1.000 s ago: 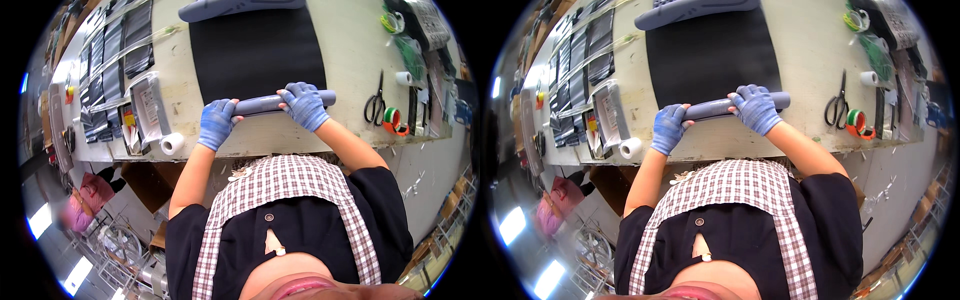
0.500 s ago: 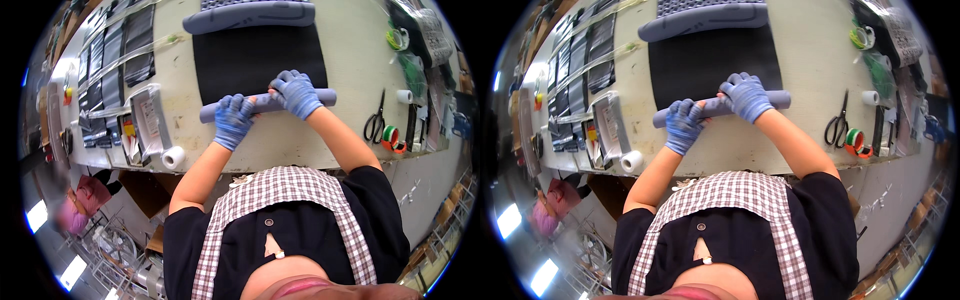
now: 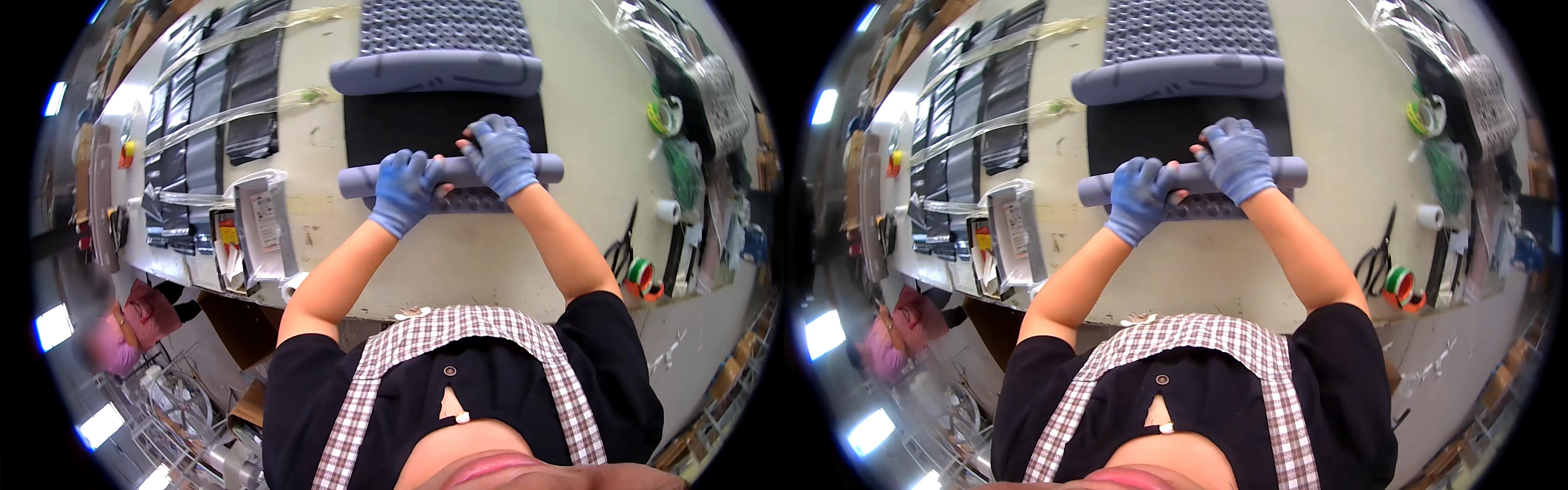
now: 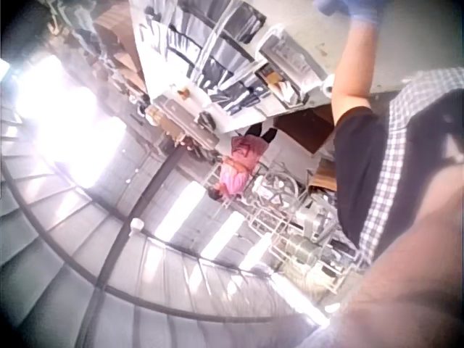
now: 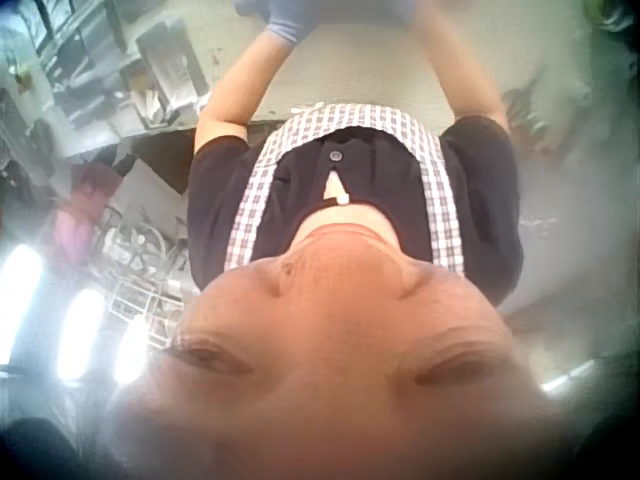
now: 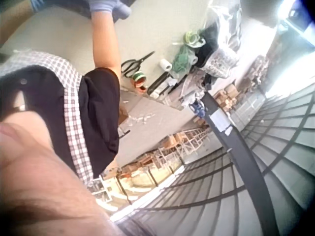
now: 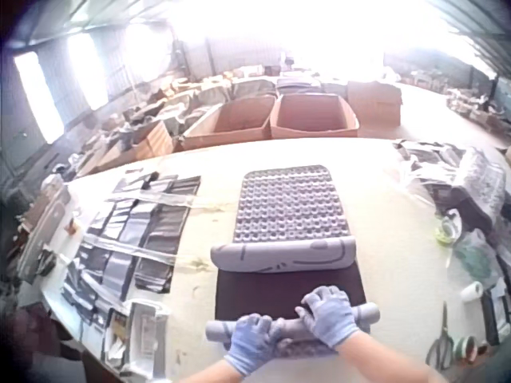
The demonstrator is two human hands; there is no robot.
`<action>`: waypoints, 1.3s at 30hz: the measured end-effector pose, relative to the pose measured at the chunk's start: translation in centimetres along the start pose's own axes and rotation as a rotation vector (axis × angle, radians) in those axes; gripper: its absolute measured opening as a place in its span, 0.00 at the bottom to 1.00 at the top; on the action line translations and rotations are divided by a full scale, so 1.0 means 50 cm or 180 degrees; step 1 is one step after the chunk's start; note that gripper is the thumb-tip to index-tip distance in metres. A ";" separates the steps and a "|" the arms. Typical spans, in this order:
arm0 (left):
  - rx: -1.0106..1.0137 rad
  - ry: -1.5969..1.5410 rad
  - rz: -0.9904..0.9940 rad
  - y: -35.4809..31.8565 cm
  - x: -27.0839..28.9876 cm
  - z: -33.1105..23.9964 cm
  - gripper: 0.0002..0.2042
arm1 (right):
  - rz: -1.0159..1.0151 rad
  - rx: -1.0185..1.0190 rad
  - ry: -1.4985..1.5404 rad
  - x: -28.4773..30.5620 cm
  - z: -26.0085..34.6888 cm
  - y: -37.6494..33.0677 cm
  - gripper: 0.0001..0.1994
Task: The person packages foam mats by sliding them into plastic sleeves, applying shipping labels, and sealing them with tape, then gathers more mats from a large cardboard box to prepare for further packaging.
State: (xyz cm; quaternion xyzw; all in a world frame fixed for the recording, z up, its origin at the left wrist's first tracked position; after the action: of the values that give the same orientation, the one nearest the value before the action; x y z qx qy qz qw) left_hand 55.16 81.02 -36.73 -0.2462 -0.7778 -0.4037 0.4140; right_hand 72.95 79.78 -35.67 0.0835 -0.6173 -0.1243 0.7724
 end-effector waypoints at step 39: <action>0.0470 -0.0020 0.0711 -0.215 0.069 -0.125 0.48 | 0.0928 0.0555 -0.0122 0.095 0.080 -0.243 0.32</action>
State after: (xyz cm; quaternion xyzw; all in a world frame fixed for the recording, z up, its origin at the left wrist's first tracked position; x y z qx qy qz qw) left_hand 48.36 70.05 -36.31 -0.3015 -0.7745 -0.2960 0.4709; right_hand 68.96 66.85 -33.80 0.0574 -0.6459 0.0416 0.7601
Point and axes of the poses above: each hand's wrist, its own y-axis towards the middle knuckle, its own x-axis out of the back of the hand, z = x × y, the point moved 5 cm from there along y, towards the middle knuckle, and after that the axes turned 8 degrees about -y, right-handed, at the moved point
